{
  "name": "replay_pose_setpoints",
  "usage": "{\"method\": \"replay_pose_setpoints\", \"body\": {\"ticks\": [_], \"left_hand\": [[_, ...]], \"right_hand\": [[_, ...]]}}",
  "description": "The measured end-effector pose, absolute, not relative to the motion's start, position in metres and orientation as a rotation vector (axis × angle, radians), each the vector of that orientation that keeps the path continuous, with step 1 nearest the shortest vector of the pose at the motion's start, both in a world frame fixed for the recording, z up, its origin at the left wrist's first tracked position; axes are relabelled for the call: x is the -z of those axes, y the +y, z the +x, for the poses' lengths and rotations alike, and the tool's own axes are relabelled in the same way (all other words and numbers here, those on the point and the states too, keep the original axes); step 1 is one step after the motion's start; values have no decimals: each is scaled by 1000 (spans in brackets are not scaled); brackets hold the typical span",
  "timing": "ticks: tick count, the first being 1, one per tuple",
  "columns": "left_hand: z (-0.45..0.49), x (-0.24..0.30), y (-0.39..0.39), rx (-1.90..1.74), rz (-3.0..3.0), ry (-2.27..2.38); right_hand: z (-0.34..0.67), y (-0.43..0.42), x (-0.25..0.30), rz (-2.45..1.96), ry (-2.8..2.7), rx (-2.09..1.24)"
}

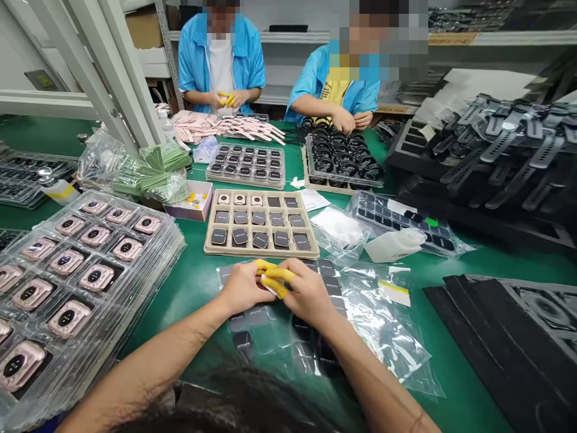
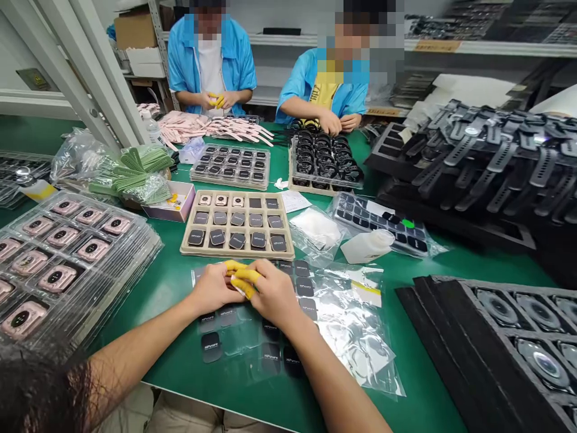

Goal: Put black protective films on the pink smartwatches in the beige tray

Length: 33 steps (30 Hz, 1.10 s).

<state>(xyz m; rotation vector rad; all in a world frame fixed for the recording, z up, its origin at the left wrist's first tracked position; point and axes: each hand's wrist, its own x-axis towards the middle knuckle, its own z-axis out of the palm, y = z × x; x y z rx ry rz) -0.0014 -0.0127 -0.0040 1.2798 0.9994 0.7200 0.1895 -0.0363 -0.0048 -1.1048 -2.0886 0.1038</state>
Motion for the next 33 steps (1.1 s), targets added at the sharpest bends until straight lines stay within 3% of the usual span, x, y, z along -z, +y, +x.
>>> {"method": "replay_pose_setpoints", "body": {"ticks": [4,10,14,19,24,26,30,33], "left_hand": [[0,4,-12,-700,1246,1065],[0,5,-11,-721,1319,1058],[1,4,-12,-700,1290,1096],[1,2,-13,-716,1278,1068],[-4,-7,-9,-760,1060,960],[-8,-11,-4,-819,972,891],[-15,-11,3,-902,896,840],[-16,-6,1,-810,940,861]], "right_hand": [[197,-38,2,-1305,-2002,48],[189,-43,2,-1248,-2000,-65],[189,-44,2,-1444,-1874,120],[189,-43,5,-1411,-1997,19],[214,-57,2,-1632,-1951,269],[207,-75,-2,-1440,-1963,135],[167,-106,1,-927,-2243,-497],[149,-113,10,-920,-2338,-621]]}}
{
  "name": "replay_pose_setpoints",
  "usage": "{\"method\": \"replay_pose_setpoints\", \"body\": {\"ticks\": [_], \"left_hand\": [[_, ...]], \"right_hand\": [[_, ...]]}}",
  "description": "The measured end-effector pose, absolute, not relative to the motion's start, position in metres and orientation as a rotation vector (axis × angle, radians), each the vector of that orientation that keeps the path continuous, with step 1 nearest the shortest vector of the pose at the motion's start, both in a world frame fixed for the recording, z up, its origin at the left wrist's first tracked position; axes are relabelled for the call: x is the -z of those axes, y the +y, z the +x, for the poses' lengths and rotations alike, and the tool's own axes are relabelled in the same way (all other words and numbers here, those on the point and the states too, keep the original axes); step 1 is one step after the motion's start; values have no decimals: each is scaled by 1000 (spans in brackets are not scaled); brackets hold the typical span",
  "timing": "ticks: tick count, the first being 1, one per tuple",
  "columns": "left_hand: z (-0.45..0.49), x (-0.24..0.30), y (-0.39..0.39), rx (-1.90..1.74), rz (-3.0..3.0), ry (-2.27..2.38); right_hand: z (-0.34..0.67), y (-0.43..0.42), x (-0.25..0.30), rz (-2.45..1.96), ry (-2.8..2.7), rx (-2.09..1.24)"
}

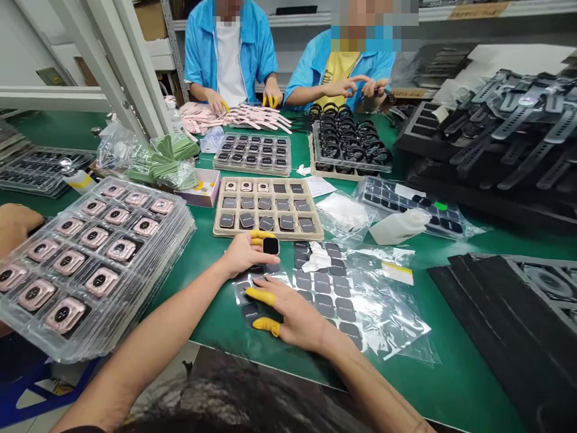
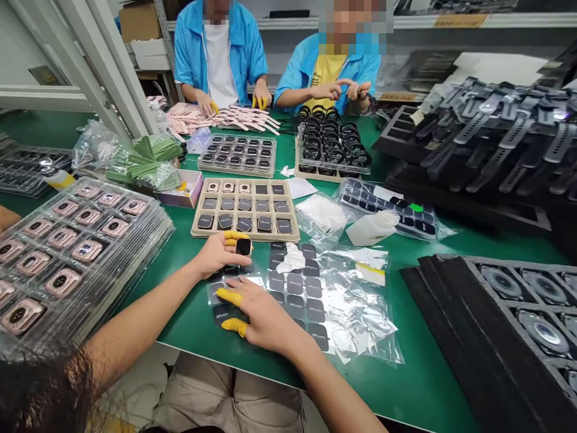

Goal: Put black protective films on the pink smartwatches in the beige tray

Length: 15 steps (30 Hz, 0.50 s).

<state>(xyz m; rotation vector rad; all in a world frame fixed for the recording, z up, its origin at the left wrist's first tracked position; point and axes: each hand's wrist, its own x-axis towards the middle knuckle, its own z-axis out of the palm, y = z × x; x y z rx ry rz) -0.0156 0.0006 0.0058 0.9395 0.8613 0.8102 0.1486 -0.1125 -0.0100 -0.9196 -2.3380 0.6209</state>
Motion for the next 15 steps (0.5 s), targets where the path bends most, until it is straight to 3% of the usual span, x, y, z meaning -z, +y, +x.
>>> {"method": "replay_pose_setpoints", "body": {"ticks": [5,15], "left_hand": [[-11,0,-11,-711,1025,904],[-7,5,-1,-795,1032,897]], "right_hand": [[145,-107,16,-1026,-2224,-704],[134,-89,13,-1046,-2036,-445]]}}
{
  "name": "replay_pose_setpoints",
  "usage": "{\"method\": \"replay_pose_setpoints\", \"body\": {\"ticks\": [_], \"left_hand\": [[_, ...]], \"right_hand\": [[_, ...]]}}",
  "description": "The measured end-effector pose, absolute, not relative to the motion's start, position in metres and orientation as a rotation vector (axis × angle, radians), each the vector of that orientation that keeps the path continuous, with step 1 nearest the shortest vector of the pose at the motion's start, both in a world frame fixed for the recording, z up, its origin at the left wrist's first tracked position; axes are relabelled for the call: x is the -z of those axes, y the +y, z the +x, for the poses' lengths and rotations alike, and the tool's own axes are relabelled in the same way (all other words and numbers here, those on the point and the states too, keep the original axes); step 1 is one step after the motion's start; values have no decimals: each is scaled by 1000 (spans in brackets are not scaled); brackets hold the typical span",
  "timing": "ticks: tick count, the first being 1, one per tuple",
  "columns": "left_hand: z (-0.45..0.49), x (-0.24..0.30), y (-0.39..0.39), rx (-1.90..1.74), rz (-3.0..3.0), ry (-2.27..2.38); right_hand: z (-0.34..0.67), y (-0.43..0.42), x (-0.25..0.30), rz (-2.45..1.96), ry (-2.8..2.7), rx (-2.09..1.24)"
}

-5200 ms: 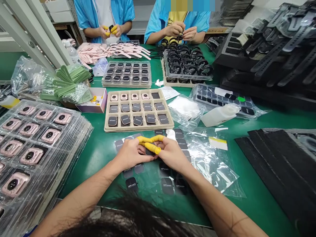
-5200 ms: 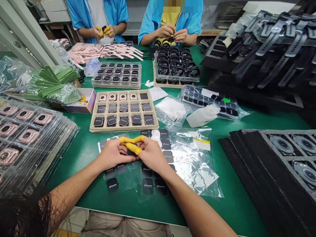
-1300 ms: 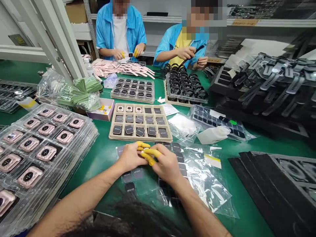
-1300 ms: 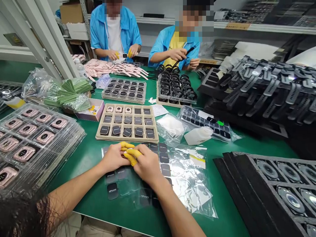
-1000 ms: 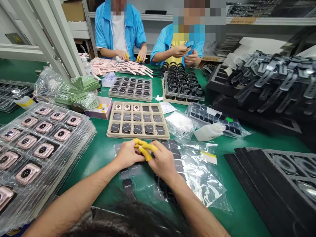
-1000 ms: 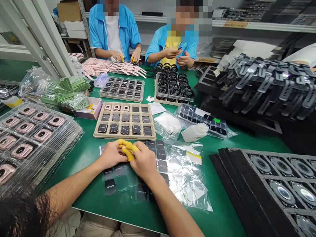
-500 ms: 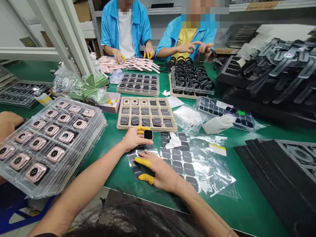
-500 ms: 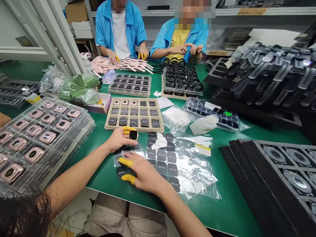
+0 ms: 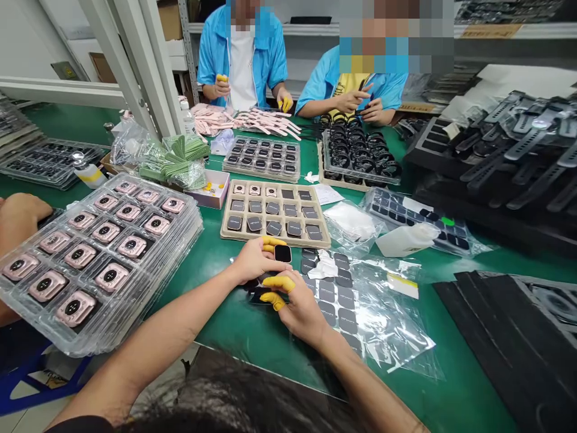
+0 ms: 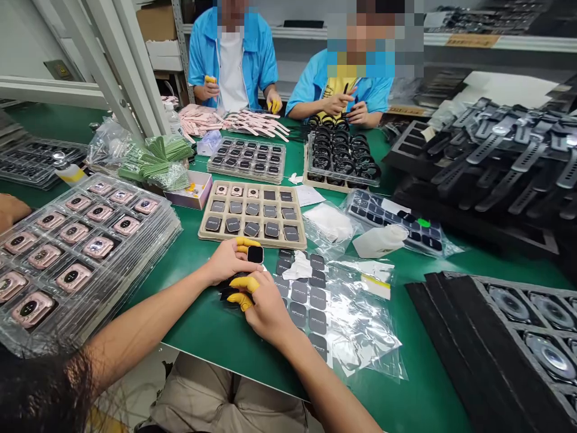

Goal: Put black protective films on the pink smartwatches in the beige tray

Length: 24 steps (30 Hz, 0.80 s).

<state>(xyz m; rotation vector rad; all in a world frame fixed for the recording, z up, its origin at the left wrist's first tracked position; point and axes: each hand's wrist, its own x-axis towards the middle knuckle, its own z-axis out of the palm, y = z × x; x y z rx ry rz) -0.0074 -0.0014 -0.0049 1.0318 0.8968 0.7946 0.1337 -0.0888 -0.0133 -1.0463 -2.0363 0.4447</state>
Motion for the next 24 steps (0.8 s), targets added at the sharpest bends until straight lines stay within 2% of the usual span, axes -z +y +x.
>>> {"method": "replay_pose_setpoints", "body": {"ticks": [6,8,10,14,18,24], "left_hand": [[-8,9,-1,-793,1117,915],[-7,9,-3,-751,1249,955],[-6,7,-6,-691,1404,1001],[-5,2,-10,-591,1567,999],[-4,-1,-9,-552,1624,982],[-1,-2,-8,-485,1717,982]], "right_hand": [[159,-98,-30,-797,-2001,-541],[179,-93,-48,-828,-1828,-717],[199,-79,-57,-1050,-1608,-949],[216,-48,-39,-1492,-1269,-1256],[205,-41,-15,-1514,-1134,-1436],[196,-43,-13,-1488,-1031,-1521]]}}
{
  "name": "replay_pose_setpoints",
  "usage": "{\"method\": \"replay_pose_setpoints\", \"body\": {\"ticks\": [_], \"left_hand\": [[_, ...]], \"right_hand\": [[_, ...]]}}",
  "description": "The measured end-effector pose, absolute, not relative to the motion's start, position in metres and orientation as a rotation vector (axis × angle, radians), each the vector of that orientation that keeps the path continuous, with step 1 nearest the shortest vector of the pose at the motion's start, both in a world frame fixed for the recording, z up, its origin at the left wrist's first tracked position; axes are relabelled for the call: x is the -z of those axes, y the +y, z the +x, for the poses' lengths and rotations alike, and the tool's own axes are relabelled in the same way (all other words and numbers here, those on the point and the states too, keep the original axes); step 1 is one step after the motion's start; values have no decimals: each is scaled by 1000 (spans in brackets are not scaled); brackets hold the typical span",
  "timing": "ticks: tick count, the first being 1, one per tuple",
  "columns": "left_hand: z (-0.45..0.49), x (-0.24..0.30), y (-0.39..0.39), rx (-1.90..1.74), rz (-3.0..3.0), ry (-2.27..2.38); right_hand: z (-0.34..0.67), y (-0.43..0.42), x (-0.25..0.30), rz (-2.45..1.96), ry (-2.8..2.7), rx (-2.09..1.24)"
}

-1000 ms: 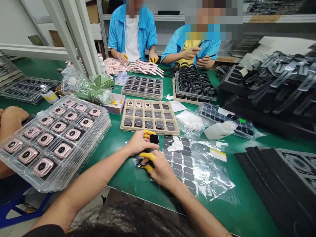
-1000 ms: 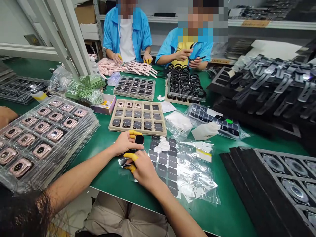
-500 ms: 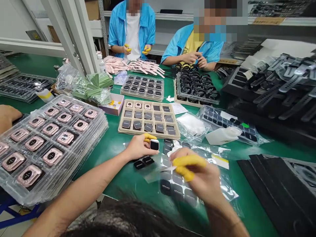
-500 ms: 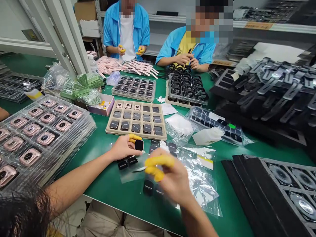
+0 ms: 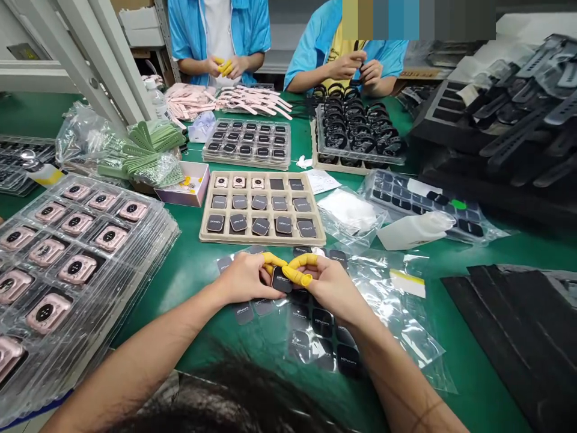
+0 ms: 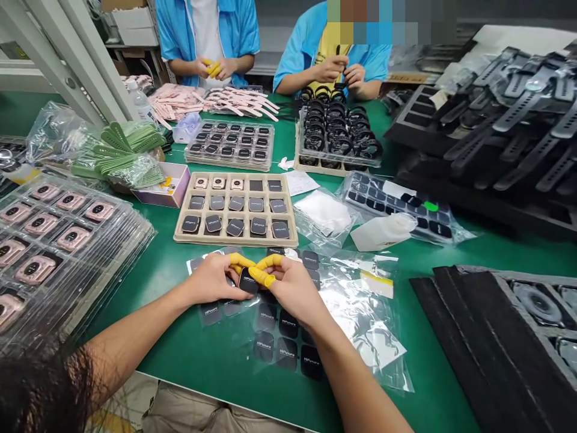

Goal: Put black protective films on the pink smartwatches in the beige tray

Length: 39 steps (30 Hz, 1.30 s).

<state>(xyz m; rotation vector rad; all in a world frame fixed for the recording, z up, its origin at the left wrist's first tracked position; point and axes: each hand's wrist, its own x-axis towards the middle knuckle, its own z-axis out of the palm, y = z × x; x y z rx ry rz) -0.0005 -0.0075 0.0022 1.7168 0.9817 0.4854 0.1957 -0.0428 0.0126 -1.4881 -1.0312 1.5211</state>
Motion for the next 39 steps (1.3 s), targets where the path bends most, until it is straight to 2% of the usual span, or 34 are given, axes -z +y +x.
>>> {"method": "replay_pose_setpoints", "body": {"ticks": [31,39], "left_hand": [[1,-4,-7,-472,1763,1007],[-2,-4,-8,-500,1652,1031]], "right_hand": [[194,-42,-8,-1547,-1064,-1447],[202,-51,-5,-1687,-1211,-1246]]}}
